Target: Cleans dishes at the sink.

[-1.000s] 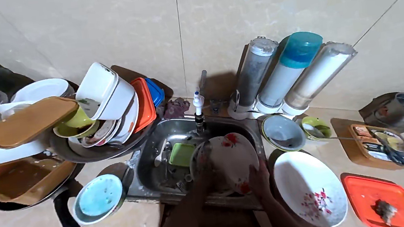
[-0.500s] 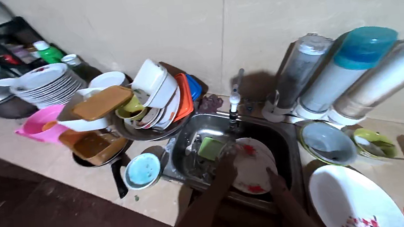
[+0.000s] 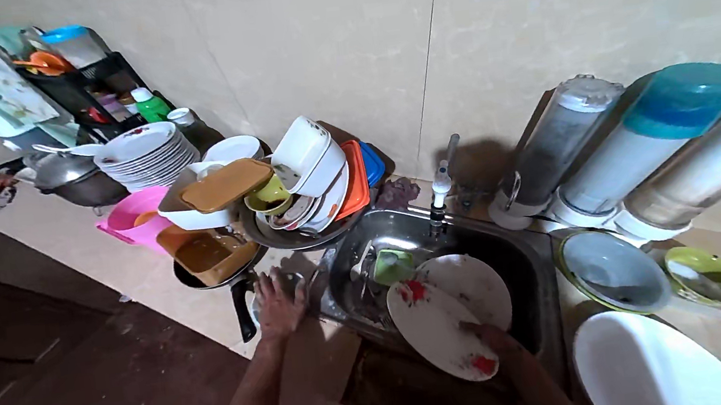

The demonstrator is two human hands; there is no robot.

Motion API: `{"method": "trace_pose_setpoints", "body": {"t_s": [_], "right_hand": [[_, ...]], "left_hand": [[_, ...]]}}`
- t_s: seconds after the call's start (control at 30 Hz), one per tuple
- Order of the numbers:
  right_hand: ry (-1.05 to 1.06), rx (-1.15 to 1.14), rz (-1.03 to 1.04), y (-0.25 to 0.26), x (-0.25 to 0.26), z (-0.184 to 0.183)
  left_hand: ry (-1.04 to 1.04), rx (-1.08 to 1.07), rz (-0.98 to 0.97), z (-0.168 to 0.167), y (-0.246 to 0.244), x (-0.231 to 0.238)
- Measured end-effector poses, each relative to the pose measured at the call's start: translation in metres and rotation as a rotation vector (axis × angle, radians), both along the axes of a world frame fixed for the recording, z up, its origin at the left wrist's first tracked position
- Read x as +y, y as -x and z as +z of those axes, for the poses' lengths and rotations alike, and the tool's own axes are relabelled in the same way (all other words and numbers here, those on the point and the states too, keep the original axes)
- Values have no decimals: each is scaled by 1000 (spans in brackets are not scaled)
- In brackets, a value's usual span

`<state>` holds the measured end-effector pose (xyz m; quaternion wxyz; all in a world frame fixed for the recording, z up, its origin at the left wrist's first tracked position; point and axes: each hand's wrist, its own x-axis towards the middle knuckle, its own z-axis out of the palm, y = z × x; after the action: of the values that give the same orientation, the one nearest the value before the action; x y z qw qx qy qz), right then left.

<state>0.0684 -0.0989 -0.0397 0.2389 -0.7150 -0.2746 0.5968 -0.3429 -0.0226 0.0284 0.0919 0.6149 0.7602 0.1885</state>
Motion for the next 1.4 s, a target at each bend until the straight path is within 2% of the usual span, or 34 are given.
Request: {"method": "trace_pose_setpoints", "body": {"t_s": [0.07, 0.17, 0.37, 0.5, 0.6, 0.67, 0.7, 0.8, 0.9, 1.0, 1.07, 1.13, 1.17, 1.23, 1.3, 1.4], "right_hand": [[-25, 7, -35, 0, 0, -3], [-63, 115, -209, 3, -4, -4], [-162, 223, -385, 3, -7, -6], [-250, 257, -513, 5, -12, -1], [-297, 411, -626, 5, -16, -1], [-343, 544, -702, 3, -17, -3], [-361, 619, -735, 3, -17, -4], [-373, 751, -778, 0, -20, 0], [-406, 830, -808, 3, -21, 3], [-349, 854, -808, 8, -21, 7], [-317, 819, -771, 8, -18, 11], [-303, 771, -725, 10, -17, 12], [-298, 752, -699, 12, -19, 9], [-286, 703, -663, 17, -21, 10], [-311, 656, -618, 18, -23, 14], [-415, 645, -585, 18, -24, 12]], "left_hand": [[67, 132, -64, -12, -2, -3], [53, 258, -143, -22, -7, -10], [-112, 343, -104, -22, -13, -15], [-140, 161, -30, -24, -7, -14], [-212, -49, 133, -16, -9, -14], [-280, -83, 224, -16, -11, -9], [-272, -39, 219, -17, -11, -7], [-159, 173, 43, -23, -11, -6], [-221, 275, -48, -27, -11, -5], [-150, 61, 51, -18, -7, -4], [-268, -296, 160, -3, -20, 2], [-315, -706, 182, 20, -60, 0], [-269, -842, 100, 25, -83, -6], [-100, -865, -157, 24, -139, -18], [27, -759, -461, 4, -206, -32], [184, -386, -955, -34, -278, -54]]}}
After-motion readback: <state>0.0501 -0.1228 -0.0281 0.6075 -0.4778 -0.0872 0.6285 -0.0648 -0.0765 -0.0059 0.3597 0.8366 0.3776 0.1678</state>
